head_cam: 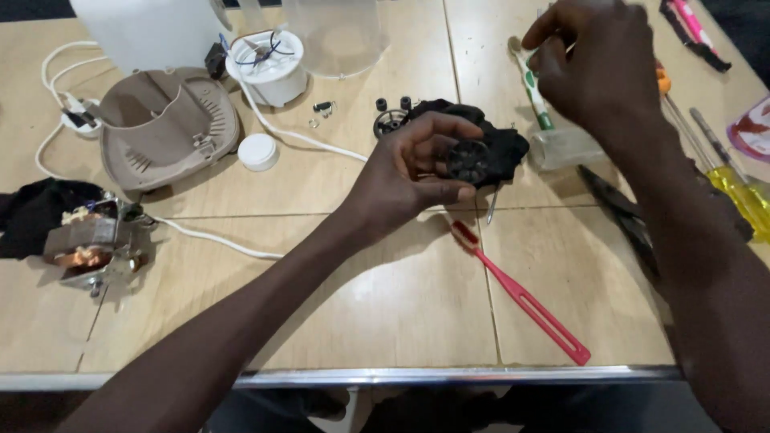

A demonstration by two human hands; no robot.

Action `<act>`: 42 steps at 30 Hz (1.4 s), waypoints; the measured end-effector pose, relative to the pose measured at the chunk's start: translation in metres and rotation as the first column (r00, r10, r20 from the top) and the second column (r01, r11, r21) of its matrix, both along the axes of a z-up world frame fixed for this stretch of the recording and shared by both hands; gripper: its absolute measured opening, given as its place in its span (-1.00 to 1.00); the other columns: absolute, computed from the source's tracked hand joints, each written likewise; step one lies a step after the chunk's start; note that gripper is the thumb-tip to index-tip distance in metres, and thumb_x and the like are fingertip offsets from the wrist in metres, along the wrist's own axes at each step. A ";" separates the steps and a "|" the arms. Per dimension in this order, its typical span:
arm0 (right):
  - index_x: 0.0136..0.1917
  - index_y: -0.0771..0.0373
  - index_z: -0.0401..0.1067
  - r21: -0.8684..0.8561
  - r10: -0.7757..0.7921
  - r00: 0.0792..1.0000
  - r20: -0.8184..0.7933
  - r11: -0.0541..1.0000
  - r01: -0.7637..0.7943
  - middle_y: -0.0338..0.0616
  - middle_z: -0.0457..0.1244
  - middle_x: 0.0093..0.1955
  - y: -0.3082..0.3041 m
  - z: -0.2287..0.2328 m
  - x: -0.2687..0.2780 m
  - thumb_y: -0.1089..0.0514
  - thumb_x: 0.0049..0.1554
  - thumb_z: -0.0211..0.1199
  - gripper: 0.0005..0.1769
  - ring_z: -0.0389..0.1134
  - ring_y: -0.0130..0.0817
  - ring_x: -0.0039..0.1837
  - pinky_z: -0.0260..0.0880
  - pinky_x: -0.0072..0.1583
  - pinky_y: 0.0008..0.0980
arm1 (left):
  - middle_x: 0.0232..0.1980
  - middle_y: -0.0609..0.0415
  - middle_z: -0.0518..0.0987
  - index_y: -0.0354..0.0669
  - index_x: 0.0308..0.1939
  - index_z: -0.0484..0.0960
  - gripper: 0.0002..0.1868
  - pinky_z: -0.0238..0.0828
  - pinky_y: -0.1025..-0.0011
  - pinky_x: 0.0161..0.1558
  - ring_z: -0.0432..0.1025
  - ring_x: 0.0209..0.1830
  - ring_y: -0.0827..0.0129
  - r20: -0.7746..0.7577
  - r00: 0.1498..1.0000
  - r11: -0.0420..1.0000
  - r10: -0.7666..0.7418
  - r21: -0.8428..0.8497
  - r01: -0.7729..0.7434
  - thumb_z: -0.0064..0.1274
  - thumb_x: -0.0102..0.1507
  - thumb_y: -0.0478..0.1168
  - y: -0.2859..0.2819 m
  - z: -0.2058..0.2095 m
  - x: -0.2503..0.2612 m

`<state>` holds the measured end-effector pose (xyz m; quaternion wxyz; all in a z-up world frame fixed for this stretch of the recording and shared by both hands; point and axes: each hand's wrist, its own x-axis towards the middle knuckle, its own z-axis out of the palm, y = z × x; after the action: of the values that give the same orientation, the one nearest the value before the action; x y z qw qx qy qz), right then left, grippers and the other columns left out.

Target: Cleaning and inspecting plastic appliance components using a toothbrush and a metal probe on a workshop table.

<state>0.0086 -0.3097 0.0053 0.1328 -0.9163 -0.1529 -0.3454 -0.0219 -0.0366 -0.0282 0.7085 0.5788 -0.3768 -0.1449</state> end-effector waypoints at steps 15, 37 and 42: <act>0.02 0.30 0.63 0.030 -0.046 0.953 -0.301 0.998 0.058 0.00 0.45 -0.12 0.035 0.011 -0.015 0.39 0.24 0.15 -0.76 0.49 -0.23 -0.10 0.44 -0.07 -0.17 | -0.14 0.13 0.51 -0.12 0.18 0.55 -0.44 0.56 0.59 -0.18 0.43 -0.28 0.58 -0.109 0.989 0.986 0.097 0.146 -0.081 0.33 0.11 -0.25 0.000 0.001 0.005; 0.10 0.11 0.60 -0.143 0.002 0.913 -0.407 0.988 -0.066 -0.13 0.47 -0.12 0.047 0.027 -0.020 0.21 0.21 0.27 -0.80 0.50 -0.21 -0.07 0.38 -0.07 -0.15 | -0.05 0.12 0.60 -0.06 0.09 0.59 -0.52 0.20 0.69 -0.39 0.25 -0.43 0.69 -0.134 0.968 0.967 0.212 0.171 -0.188 0.27 0.11 -0.44 0.003 0.002 0.007; 0.03 0.11 0.61 -0.069 0.047 0.853 -0.521 0.993 -0.097 -0.16 0.47 -0.17 0.053 0.030 -0.018 0.21 0.14 0.28 -0.81 0.49 -0.30 -0.12 0.36 -0.07 -0.24 | -0.03 0.15 0.65 -0.05 0.03 0.60 -0.53 0.35 0.63 -0.25 0.43 -0.18 0.61 -0.021 0.965 0.950 0.262 0.181 -0.254 0.21 0.09 -0.52 0.002 0.001 0.008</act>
<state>-0.0089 -0.2564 0.0354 0.1392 -0.9742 -0.1616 -0.0735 -0.0144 -0.0349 -0.0276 0.6753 0.6804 -0.2675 -0.0969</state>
